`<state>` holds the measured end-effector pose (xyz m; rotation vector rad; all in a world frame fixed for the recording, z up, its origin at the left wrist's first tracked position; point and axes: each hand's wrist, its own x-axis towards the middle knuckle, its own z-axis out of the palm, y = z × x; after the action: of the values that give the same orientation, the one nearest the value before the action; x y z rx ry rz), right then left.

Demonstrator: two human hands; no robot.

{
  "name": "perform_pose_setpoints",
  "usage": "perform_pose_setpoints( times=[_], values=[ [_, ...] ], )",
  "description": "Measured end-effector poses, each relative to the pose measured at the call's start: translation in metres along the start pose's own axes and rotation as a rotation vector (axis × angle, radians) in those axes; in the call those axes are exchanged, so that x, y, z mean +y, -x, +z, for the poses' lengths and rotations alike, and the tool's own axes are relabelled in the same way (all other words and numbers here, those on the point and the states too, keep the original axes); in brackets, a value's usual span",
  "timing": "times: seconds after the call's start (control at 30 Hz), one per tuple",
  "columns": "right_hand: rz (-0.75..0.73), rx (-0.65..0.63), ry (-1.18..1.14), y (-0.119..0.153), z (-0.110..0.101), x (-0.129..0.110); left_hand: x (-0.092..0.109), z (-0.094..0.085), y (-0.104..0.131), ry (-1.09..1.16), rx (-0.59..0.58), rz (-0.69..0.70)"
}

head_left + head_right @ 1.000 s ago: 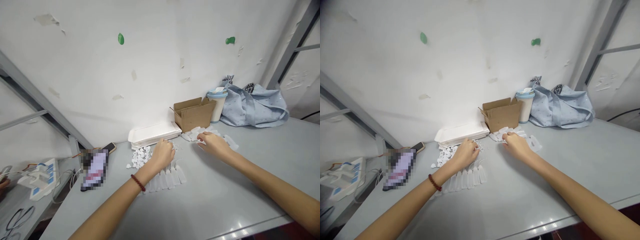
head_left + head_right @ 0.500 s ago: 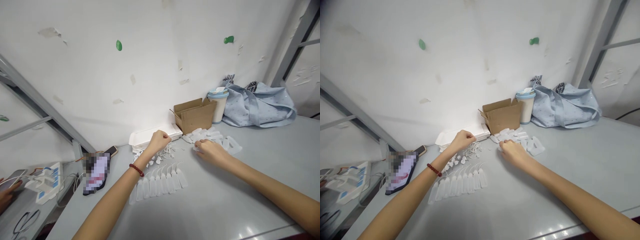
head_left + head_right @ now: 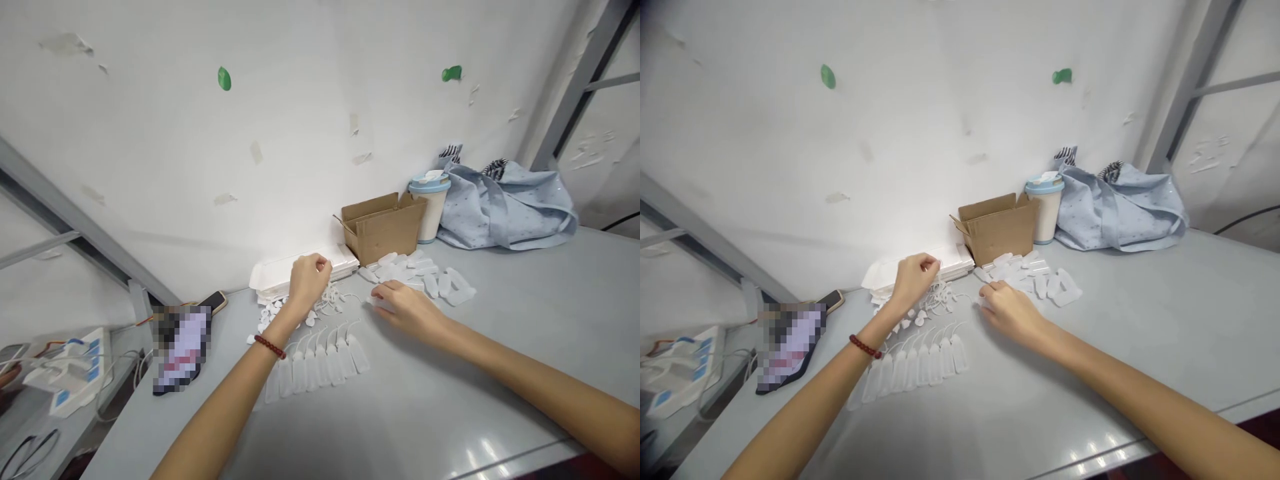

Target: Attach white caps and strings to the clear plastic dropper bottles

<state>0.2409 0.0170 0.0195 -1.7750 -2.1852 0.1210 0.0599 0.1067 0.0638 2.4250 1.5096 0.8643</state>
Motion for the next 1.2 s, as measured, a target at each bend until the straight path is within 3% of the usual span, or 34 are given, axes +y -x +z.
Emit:
perform_pose_setpoints(
  times=[0.13, 0.27, 0.4, 0.73, 0.87, 0.97, 1.07, 1.2],
  values=[
    [-0.091, 0.032, -0.169, 0.003, -0.001, -0.001, 0.000, -0.007, 0.003, 0.079, -0.031, -0.011],
    [-0.115, 0.013, -0.464, 0.006, 0.000, -0.009, 0.000, -0.013, 0.030, 0.153, 0.010, -0.010],
    [-0.109, -0.030, -0.691, 0.011, 0.002, -0.025, -0.001, -0.013, 0.054, 0.215, -0.021, 0.035],
    [-0.094, 0.063, -0.756, 0.016, -0.003, -0.031, 0.008, -0.015, 0.036, 0.405, -0.033, -0.040],
    [-0.124, 0.015, -0.867, 0.019, -0.005, -0.033, 0.020, -0.013, 0.066, 0.395, -0.035, 0.010],
    [-0.184, -0.079, -0.894, 0.022, -0.003, -0.037, 0.021, -0.010, 0.096, 0.390, -0.020, -0.021],
    [-0.187, -0.089, -0.881, 0.023, 0.000, -0.040, 0.018, -0.010, 0.114, 0.375, 0.007, -0.056],
    [-0.170, -0.069, -0.886, 0.022, 0.004, -0.038, 0.016, -0.010, 0.121, 0.278, 0.065, 0.116]
  ],
)
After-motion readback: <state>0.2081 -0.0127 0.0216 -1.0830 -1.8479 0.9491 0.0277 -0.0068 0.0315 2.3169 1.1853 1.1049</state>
